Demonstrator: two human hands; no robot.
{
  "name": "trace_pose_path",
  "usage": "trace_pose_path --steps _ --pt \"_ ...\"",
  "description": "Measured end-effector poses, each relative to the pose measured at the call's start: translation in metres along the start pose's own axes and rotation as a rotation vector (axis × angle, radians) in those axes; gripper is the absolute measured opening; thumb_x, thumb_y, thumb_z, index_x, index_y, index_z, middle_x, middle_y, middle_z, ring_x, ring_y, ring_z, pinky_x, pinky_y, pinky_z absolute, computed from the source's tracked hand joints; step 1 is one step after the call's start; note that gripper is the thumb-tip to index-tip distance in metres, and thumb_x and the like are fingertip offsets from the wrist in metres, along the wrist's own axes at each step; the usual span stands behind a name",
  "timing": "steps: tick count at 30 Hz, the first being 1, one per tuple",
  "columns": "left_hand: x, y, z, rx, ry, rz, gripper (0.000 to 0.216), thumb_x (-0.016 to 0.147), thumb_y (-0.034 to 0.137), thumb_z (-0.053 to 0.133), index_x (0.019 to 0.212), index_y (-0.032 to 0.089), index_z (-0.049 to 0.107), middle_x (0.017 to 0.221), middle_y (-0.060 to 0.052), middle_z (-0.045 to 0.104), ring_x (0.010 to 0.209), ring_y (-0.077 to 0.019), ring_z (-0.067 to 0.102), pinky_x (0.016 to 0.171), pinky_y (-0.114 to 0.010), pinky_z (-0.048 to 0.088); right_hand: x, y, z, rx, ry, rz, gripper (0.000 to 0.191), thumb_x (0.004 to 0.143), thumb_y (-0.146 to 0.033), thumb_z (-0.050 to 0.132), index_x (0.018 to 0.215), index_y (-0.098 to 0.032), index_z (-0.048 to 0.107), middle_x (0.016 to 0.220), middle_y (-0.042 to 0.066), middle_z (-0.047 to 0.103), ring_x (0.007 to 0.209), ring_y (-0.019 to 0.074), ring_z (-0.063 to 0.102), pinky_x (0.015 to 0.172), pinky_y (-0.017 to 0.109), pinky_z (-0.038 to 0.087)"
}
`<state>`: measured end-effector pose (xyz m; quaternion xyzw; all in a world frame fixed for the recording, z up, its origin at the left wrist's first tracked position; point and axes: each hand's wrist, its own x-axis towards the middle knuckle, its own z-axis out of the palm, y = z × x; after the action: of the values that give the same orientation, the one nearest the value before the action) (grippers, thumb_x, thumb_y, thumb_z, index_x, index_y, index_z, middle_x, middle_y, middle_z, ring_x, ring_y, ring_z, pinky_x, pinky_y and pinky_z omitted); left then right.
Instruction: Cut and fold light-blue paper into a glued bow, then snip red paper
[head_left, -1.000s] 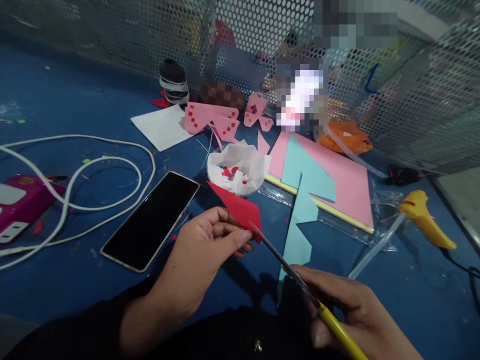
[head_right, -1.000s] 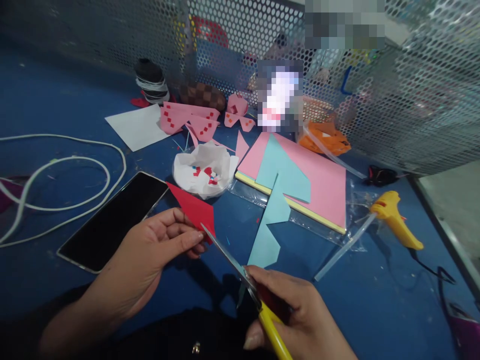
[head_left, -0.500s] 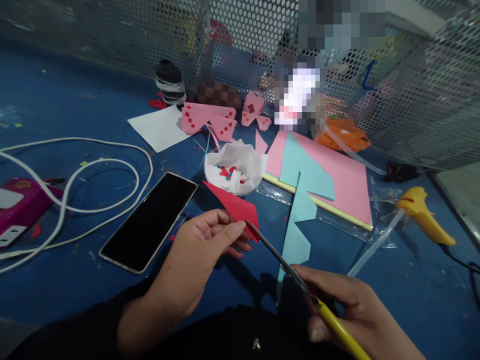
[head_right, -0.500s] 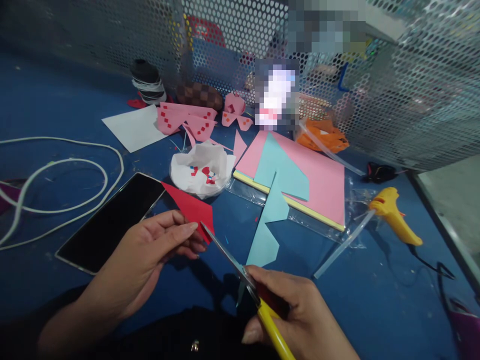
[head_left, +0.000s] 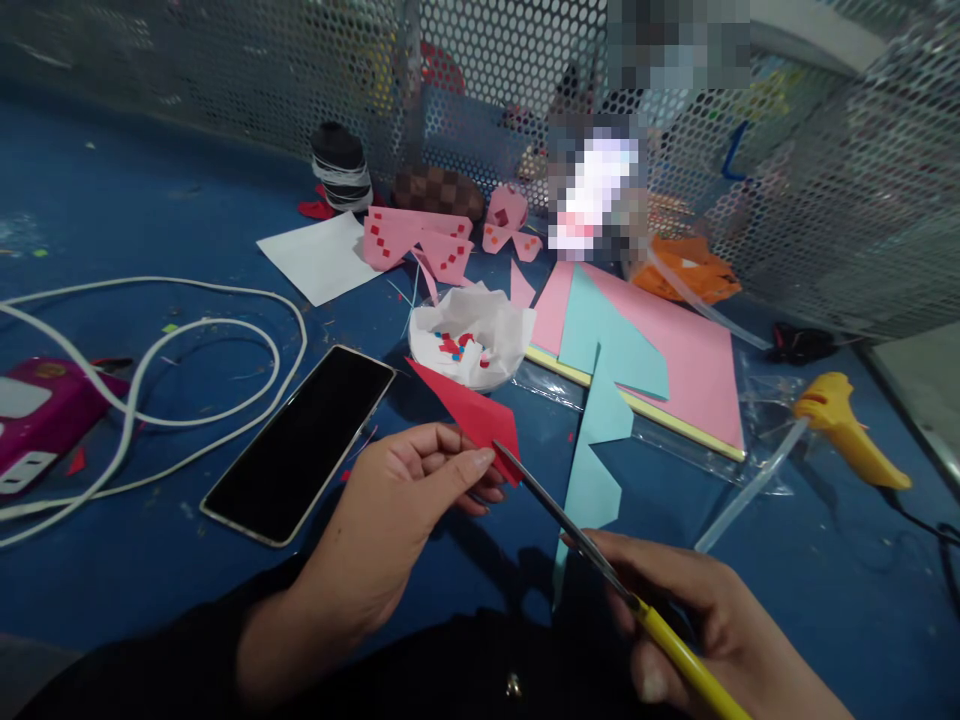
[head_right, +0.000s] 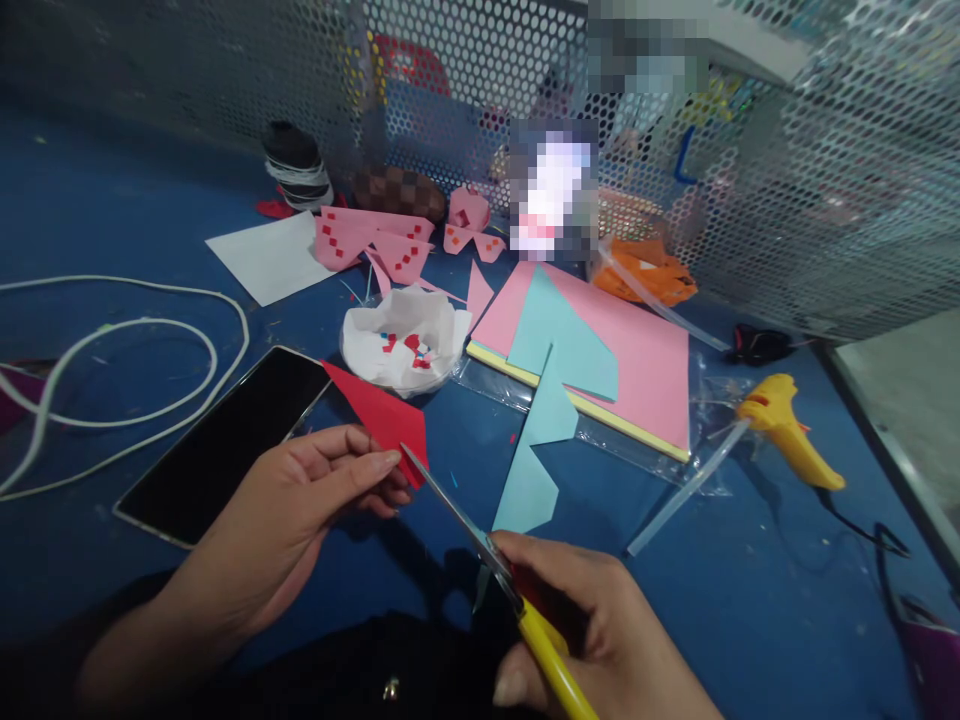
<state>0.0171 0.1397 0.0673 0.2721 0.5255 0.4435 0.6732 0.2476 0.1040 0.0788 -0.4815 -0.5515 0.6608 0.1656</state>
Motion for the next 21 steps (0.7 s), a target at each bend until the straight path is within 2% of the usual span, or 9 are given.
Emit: trace_pose_path --steps 5,11,16,21 --pt "0.000 0.001 0.001 0.021 -0.018 -0.016 0.009 0.077 0.021 0.072 0.070 0.016 0.071 0.067 -0.001 0.074 0.063 -0.0101 0.067 0.060 -0.017 0.052 0.001 0.001 0.000 0.042 -0.011 -0.002 0.057 0.068 -0.072 0.071 0.107 -0.031 0.070 0.071 -0.005 0.043 0.063 0.0125 0.032 0.053 0.022 0.030" --pt "-0.002 0.004 0.003 0.075 -0.005 -0.026 0.009 0.076 0.022 0.072 0.069 0.017 0.071 0.066 -0.001 0.073 0.063 -0.0110 0.066 0.062 -0.020 0.052 -0.003 0.003 0.002 0.006 0.043 -0.015 0.059 0.069 -0.072 0.070 0.113 -0.032 0.070 0.070 -0.005 0.045 0.059 0.0116 0.033 0.050 0.022 0.032" --pt "-0.002 0.005 0.005 0.105 -0.015 -0.038 0.011 0.076 0.023 0.071 0.067 0.017 0.071 0.066 -0.003 0.074 0.063 -0.0126 0.066 0.063 -0.022 0.053 0.000 -0.003 0.003 -0.064 0.055 0.000 0.055 0.071 -0.072 0.068 0.103 -0.028 0.072 0.067 -0.004 0.045 0.058 0.0120 0.037 0.049 0.021 0.034" --pt "-0.002 0.005 0.004 0.104 -0.022 -0.059 0.010 0.076 0.021 0.070 0.067 0.017 0.070 0.065 -0.002 0.073 0.063 -0.0124 0.066 0.063 -0.021 0.052 0.004 -0.010 0.001 -0.125 0.031 0.040 0.035 0.075 -0.056 0.073 0.082 -0.023 0.070 0.065 -0.005 0.044 0.058 0.0112 0.037 0.051 0.021 0.034"
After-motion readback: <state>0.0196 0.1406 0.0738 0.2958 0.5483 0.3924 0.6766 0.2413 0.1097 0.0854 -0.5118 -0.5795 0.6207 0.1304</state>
